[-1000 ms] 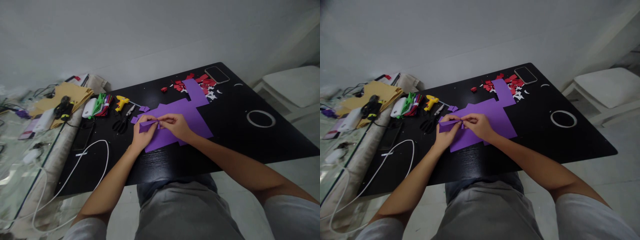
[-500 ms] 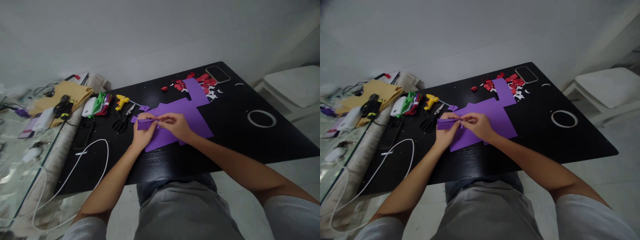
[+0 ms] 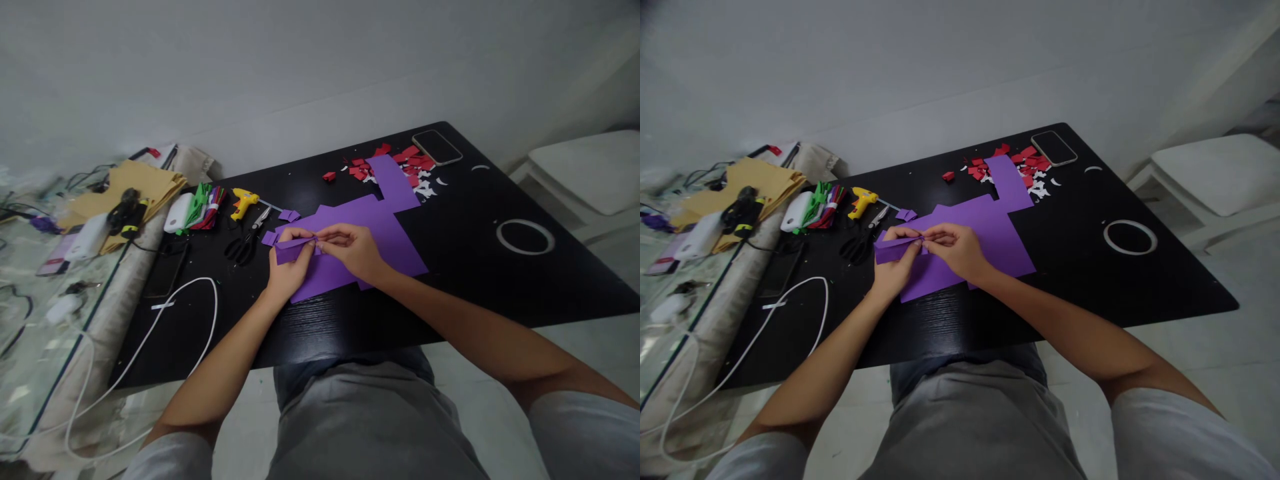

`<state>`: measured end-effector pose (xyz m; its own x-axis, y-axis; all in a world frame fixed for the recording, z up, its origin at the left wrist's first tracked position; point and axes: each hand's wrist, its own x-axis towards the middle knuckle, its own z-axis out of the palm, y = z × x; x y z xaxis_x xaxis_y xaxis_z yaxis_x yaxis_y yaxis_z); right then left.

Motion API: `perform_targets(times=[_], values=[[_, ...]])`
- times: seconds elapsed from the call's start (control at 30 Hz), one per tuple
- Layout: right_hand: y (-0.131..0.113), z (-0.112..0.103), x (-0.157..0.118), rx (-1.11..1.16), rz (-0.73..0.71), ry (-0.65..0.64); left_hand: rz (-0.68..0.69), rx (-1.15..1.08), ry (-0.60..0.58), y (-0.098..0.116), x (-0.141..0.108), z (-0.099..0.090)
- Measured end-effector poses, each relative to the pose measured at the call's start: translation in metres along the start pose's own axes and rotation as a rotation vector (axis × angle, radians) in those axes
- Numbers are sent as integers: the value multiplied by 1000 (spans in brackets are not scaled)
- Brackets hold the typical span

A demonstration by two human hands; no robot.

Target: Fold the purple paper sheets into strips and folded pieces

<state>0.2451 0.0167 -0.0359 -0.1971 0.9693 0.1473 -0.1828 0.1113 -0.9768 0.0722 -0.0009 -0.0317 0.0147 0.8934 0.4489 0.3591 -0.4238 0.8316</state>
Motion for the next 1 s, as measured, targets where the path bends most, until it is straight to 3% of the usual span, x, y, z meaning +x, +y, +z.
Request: perform_targets(times=[0.2, 0.73, 1.0], values=[[1, -1, 1, -9, 18, -51, -6, -1, -6, -1, 0, 0], [2, 0, -1, 10, 12, -20, -18, 26, -11, -1, 0, 0], [1, 0, 0, -10, 26, 55, -23, 0, -12, 2, -2, 0]])
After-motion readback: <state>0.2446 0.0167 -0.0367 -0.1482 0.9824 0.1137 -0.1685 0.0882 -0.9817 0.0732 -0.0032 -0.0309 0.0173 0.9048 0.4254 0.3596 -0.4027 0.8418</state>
